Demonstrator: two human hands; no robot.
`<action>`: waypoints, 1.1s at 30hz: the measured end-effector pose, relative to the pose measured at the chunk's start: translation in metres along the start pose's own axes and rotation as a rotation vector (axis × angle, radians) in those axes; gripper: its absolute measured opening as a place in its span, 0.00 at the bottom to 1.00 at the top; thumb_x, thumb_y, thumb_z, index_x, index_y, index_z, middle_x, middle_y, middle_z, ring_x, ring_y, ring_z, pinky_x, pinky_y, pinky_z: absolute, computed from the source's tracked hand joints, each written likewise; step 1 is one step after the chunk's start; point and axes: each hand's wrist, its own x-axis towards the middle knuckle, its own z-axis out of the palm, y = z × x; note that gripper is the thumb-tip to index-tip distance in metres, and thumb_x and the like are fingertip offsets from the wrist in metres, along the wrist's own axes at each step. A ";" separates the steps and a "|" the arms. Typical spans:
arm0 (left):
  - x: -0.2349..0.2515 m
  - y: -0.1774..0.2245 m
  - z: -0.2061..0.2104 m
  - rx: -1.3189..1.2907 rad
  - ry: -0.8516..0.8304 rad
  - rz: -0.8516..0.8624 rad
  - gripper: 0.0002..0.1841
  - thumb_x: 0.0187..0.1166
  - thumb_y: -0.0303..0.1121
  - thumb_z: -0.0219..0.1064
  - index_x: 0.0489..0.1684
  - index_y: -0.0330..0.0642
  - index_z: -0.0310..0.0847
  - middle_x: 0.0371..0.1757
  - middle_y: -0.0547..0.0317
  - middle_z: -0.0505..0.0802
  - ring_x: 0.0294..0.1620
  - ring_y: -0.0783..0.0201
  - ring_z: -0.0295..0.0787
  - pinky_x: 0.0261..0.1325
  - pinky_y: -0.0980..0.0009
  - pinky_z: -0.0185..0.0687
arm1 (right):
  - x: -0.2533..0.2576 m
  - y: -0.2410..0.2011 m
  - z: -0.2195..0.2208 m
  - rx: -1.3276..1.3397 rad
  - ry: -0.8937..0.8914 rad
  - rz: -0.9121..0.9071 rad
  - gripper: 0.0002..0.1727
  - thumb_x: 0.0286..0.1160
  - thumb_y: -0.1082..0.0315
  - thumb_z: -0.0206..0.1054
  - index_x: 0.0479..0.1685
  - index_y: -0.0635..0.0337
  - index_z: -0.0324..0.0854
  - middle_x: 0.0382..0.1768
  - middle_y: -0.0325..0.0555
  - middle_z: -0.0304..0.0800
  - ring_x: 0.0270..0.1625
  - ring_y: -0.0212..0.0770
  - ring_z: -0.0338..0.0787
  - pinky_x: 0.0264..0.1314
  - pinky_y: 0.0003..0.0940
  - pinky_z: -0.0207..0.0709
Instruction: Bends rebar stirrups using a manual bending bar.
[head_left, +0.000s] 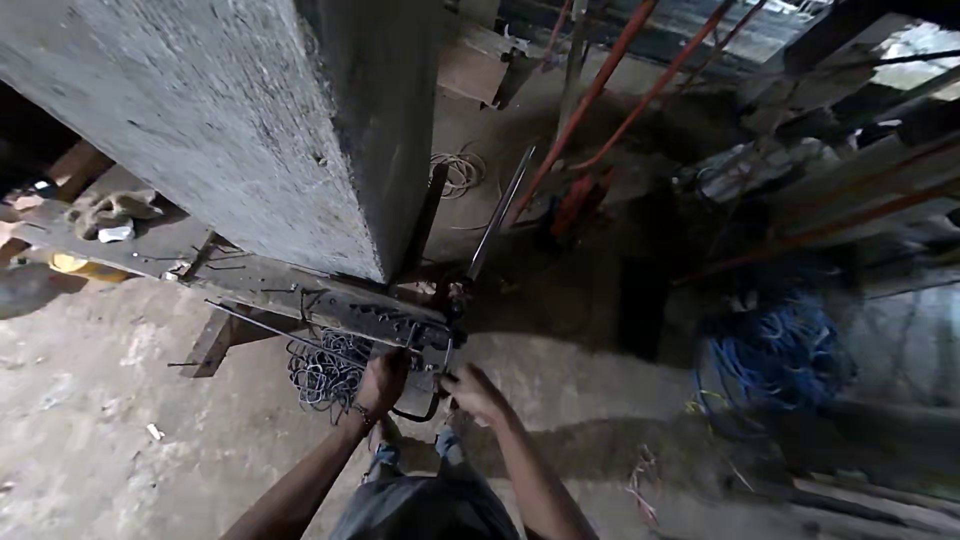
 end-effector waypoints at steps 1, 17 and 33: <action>0.000 0.002 -0.002 0.007 -0.009 -0.005 0.18 0.91 0.43 0.55 0.53 0.40 0.88 0.37 0.52 0.92 0.36 0.57 0.89 0.47 0.52 0.85 | 0.002 0.001 -0.026 -0.032 0.047 -0.019 0.31 0.83 0.43 0.66 0.58 0.67 0.85 0.48 0.58 0.93 0.46 0.51 0.93 0.56 0.53 0.86; -0.002 0.003 -0.004 -0.018 -0.062 -0.144 0.21 0.93 0.48 0.53 0.57 0.42 0.86 0.32 0.59 0.88 0.24 0.68 0.84 0.33 0.67 0.86 | 0.158 0.016 -0.247 -1.054 0.404 -0.661 0.27 0.70 0.66 0.77 0.72 0.44 0.83 0.72 0.62 0.81 0.79 0.67 0.76 0.87 0.74 0.52; 0.004 0.000 -0.013 0.040 -0.113 -0.011 0.20 0.93 0.45 0.53 0.55 0.38 0.85 0.34 0.54 0.88 0.30 0.64 0.85 0.41 0.61 0.85 | -0.068 0.330 -0.222 -0.522 0.529 0.230 0.32 0.77 0.49 0.75 0.72 0.63 0.81 0.65 0.69 0.88 0.71 0.71 0.85 0.75 0.71 0.71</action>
